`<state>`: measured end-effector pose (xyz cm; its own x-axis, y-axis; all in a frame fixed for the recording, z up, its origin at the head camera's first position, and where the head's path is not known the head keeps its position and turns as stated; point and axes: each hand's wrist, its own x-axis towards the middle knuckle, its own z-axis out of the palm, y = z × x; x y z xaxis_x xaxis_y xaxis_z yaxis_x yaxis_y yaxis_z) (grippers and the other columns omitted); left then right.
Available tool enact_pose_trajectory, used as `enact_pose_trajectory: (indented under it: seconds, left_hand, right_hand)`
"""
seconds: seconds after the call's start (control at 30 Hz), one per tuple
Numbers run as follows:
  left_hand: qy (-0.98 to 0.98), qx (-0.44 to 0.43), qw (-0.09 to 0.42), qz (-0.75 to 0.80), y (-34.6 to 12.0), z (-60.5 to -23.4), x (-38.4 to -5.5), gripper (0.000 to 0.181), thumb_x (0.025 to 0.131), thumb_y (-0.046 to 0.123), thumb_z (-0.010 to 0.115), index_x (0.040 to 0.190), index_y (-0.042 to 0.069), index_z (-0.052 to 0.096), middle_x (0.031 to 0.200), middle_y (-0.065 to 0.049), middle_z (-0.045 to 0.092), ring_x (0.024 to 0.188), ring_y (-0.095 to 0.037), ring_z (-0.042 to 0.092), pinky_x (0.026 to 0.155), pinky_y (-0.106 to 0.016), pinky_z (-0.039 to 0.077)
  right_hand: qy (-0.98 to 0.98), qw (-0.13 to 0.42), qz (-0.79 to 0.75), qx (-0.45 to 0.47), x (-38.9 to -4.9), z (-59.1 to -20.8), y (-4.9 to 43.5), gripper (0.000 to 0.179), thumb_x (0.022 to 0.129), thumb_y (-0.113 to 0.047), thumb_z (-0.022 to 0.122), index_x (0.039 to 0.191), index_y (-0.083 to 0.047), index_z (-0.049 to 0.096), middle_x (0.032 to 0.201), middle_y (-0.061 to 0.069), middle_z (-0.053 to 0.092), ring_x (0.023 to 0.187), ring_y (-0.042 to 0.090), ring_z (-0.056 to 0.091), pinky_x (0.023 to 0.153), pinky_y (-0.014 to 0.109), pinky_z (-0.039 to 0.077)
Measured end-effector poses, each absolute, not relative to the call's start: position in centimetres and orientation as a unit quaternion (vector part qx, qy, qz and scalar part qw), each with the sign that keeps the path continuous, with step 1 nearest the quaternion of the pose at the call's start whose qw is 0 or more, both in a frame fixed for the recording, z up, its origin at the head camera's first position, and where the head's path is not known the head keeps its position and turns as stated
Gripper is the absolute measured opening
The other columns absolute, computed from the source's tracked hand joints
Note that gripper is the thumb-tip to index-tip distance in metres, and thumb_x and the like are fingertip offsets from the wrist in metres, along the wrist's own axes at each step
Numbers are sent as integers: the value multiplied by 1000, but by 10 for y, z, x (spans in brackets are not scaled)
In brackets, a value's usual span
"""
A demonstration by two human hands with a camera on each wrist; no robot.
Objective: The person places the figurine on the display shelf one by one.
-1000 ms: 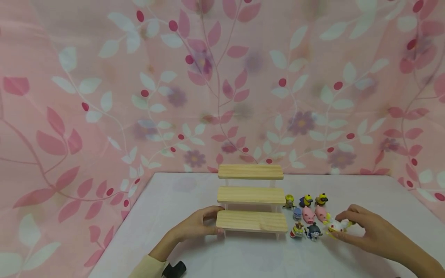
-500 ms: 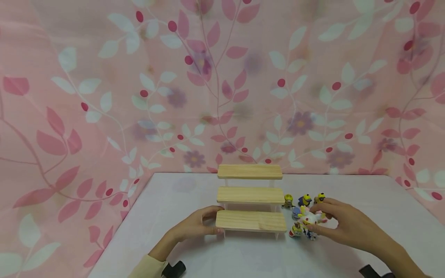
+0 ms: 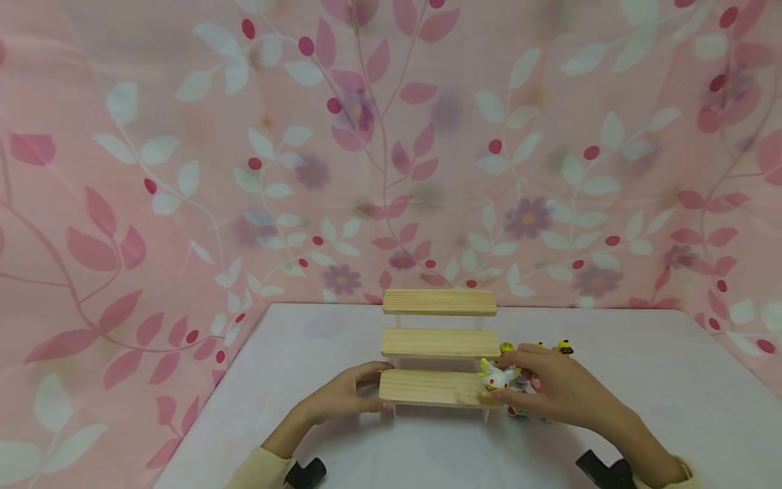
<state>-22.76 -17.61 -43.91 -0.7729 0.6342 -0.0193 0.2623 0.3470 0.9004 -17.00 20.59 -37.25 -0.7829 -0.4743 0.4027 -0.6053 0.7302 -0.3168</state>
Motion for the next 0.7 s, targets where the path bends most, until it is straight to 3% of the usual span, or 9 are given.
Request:
enact_pose_trajectory:
  seconds: [0.4, 0.7]
  left_hand:
    - [800, 283, 183, 497, -175, -442, -231, 60, 87, 28, 78, 141, 18, 52, 139, -4, 54, 131, -28, 47, 109, -61, 26]
    - [802, 279, 181, 497, -175, -442, -231, 61, 87, 28, 78, 141, 17, 52, 139, -4, 54, 130, -27, 49, 109, -59, 28]
  right_hand:
    - [-905, 125, 242, 326, -181, -369, 169, 32, 83, -51, 76, 108, -31, 69, 82, -16, 55, 65, -1, 45, 53, 20, 39]
    - [-903, 90, 266, 327, -191, -365, 137, 33, 81, -47, 79, 105, -27, 71, 64, -14, 46, 56, 0, 37, 50, 20, 31]
